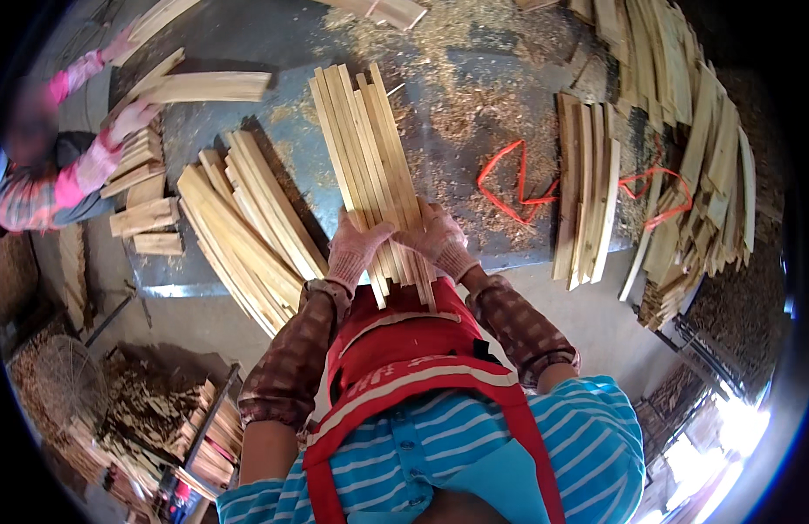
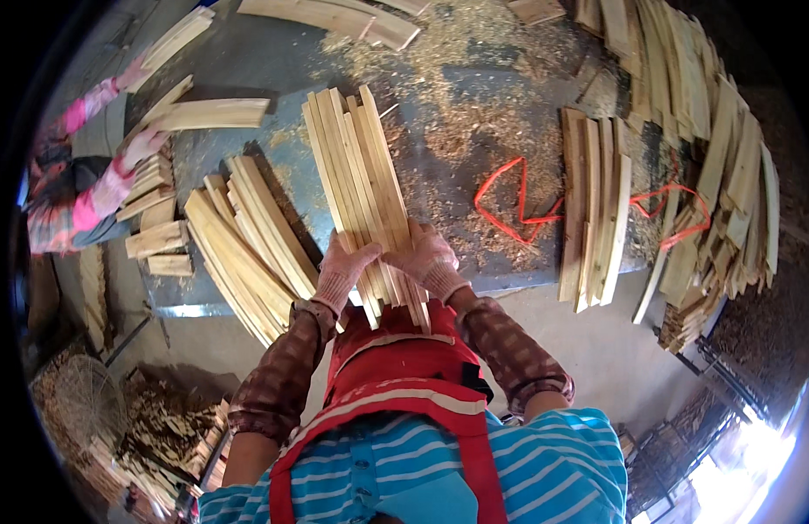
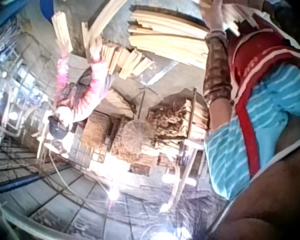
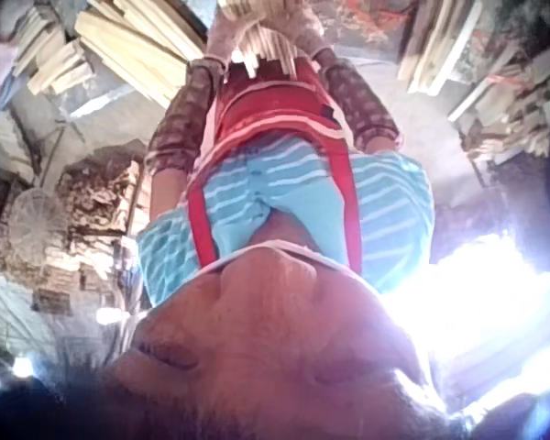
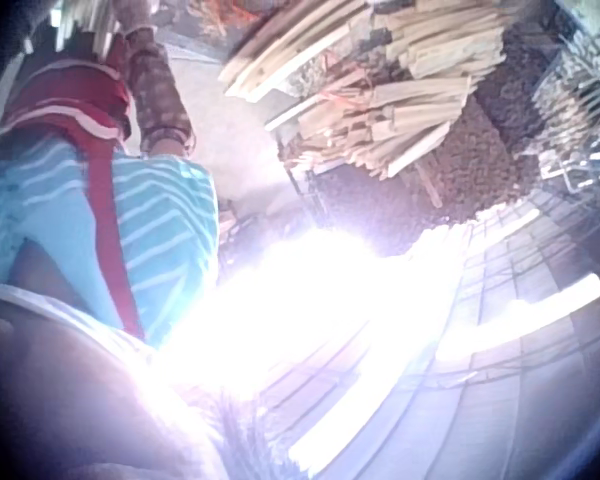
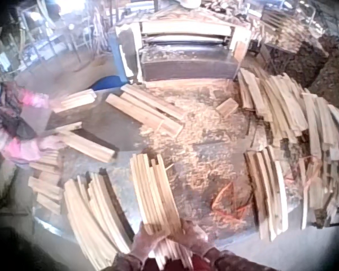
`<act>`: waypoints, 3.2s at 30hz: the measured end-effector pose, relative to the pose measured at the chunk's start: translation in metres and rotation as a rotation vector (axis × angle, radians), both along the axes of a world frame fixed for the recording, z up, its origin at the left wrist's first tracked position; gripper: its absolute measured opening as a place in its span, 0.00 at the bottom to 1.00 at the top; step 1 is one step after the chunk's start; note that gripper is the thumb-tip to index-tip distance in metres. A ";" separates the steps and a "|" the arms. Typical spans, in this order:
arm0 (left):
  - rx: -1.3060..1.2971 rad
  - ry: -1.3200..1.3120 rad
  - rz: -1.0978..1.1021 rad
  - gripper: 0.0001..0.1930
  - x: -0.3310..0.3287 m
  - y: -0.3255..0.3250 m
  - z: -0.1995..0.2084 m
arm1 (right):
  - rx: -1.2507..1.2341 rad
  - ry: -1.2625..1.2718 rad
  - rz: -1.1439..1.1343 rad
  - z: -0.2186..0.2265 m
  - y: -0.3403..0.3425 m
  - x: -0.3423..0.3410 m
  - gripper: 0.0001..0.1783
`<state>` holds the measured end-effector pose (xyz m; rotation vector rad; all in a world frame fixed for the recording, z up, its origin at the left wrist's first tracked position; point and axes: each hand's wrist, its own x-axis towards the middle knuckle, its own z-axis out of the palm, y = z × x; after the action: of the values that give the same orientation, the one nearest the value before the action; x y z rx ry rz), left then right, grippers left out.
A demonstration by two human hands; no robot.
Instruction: The person picks up wooden planks from a pile and stacks them onto a metal rack. They walk through the workshop to retrieve more planks and continue stacking them in an organized manner.
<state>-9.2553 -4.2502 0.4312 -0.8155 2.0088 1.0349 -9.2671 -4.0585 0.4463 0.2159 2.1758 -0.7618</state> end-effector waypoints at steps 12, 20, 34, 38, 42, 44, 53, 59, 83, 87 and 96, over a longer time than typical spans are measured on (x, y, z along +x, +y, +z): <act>0.326 0.318 0.312 0.55 0.038 0.003 -0.049 | -0.046 0.142 -0.039 -0.032 -0.012 0.035 0.61; -0.051 0.161 0.117 0.54 0.062 0.028 0.013 | -0.120 0.100 -0.144 -0.048 0.004 0.079 0.61; 0.063 0.044 0.123 0.45 0.083 0.030 0.002 | -0.126 0.143 0.007 -0.062 0.022 0.106 0.53; 0.243 0.081 0.151 0.44 0.083 0.031 0.008 | -0.080 0.037 0.015 -0.035 0.022 0.095 0.54; 0.257 0.288 0.325 0.32 0.098 0.034 -0.016 | -0.018 0.066 0.006 -0.019 0.016 0.094 0.53; 0.476 0.324 0.468 0.31 0.103 0.032 -0.035 | 0.025 0.098 -0.024 -0.036 0.013 0.097 0.53; 0.010 0.166 0.001 0.42 0.079 0.077 -0.005 | -0.014 0.291 -0.226 -0.029 0.057 0.109 0.40; 0.121 0.255 -0.326 0.38 0.060 0.067 -0.049 | -0.115 0.241 -0.321 -0.064 0.077 0.111 0.37; 0.216 0.251 0.114 0.41 0.099 0.011 -0.031 | -0.085 0.309 -0.129 -0.046 0.000 0.046 0.46; 0.310 0.291 0.167 0.36 0.098 0.006 -0.039 | 0.023 0.246 0.078 -0.055 0.004 0.036 0.50; -0.061 0.377 0.259 0.57 0.087 0.032 -0.013 | -0.359 0.183 0.001 -0.073 0.031 0.033 0.47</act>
<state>-9.1686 -4.2180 0.4182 -0.9913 2.2999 1.3623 -9.2340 -4.0273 0.3738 -0.0405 2.1603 -1.1926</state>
